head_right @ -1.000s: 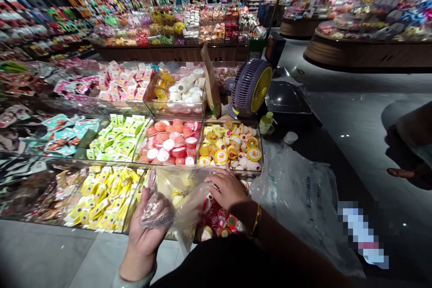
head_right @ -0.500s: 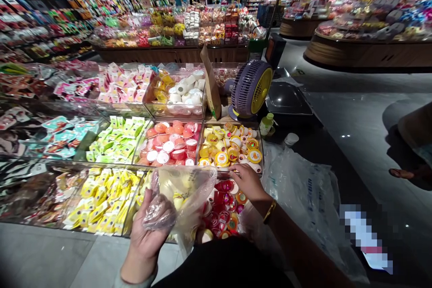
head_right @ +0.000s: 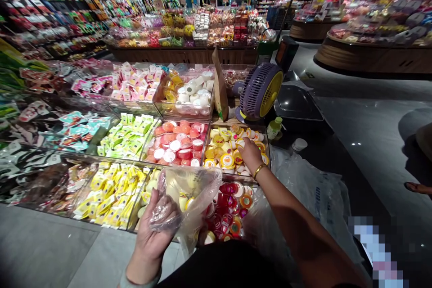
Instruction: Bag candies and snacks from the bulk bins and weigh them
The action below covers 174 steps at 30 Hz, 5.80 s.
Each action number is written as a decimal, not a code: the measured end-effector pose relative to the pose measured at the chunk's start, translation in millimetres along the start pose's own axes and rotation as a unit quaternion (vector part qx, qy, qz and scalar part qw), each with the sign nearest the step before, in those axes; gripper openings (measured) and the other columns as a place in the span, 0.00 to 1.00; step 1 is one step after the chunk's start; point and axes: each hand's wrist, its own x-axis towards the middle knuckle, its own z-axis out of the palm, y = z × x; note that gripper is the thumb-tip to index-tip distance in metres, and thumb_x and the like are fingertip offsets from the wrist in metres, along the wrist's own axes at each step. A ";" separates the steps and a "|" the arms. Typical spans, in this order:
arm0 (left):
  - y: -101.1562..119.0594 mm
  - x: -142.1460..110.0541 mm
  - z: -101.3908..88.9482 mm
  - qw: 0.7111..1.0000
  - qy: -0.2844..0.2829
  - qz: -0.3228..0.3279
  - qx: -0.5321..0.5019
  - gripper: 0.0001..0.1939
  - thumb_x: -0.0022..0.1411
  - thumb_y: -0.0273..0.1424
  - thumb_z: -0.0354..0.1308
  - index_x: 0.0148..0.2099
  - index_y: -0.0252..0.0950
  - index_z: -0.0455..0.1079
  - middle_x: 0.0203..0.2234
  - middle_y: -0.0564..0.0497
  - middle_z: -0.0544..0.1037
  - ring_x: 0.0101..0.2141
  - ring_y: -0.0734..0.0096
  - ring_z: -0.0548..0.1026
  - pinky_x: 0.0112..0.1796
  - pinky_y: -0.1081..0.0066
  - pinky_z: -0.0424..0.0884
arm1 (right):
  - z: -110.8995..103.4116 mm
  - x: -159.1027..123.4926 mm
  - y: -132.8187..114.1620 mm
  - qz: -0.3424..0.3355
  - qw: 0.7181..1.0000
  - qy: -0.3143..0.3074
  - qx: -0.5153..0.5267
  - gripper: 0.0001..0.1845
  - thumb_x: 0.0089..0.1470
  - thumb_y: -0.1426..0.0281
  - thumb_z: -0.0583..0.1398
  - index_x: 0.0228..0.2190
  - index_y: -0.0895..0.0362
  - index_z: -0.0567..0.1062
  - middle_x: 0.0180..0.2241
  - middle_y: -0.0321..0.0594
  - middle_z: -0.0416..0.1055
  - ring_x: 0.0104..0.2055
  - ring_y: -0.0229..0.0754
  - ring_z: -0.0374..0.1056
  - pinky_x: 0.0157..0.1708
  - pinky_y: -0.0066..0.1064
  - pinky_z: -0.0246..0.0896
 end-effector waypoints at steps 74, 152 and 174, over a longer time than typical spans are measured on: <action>10.0 -15.1 -11.7 0.998 -0.017 0.019 -0.060 0.13 0.73 0.30 0.43 0.46 0.38 0.71 0.14 0.62 0.54 0.13 0.83 0.59 0.16 0.82 0.49 | 29.6 -28.4 -59.9 -0.148 0.984 -0.024 0.100 0.09 0.52 0.75 0.59 0.32 0.53 0.79 0.39 0.42 0.75 0.42 0.47 0.67 0.45 0.36 0.61; 20.4 -13.0 -16.6 0.997 -0.035 0.047 -0.049 0.16 0.72 0.28 0.47 0.58 0.44 0.66 0.14 0.63 0.54 0.14 0.83 0.59 0.16 0.83 0.52 | -47.7 -85.4 -148.6 0.064 0.765 -0.274 0.579 0.23 0.50 0.57 0.66 0.43 0.51 0.67 0.39 0.39 0.74 0.32 0.40 0.73 0.34 0.34 0.72; 31.5 -21.8 -22.6 0.996 -0.017 0.080 -0.031 0.14 0.73 0.31 0.45 0.55 0.43 0.69 0.14 0.63 0.51 0.12 0.83 0.55 0.15 0.82 0.50 | -28.2 -133.6 -156.6 -0.316 0.892 -0.296 0.131 0.15 0.61 0.62 0.59 0.47 0.51 0.77 0.42 0.43 0.78 0.46 0.49 0.72 0.50 0.45 0.63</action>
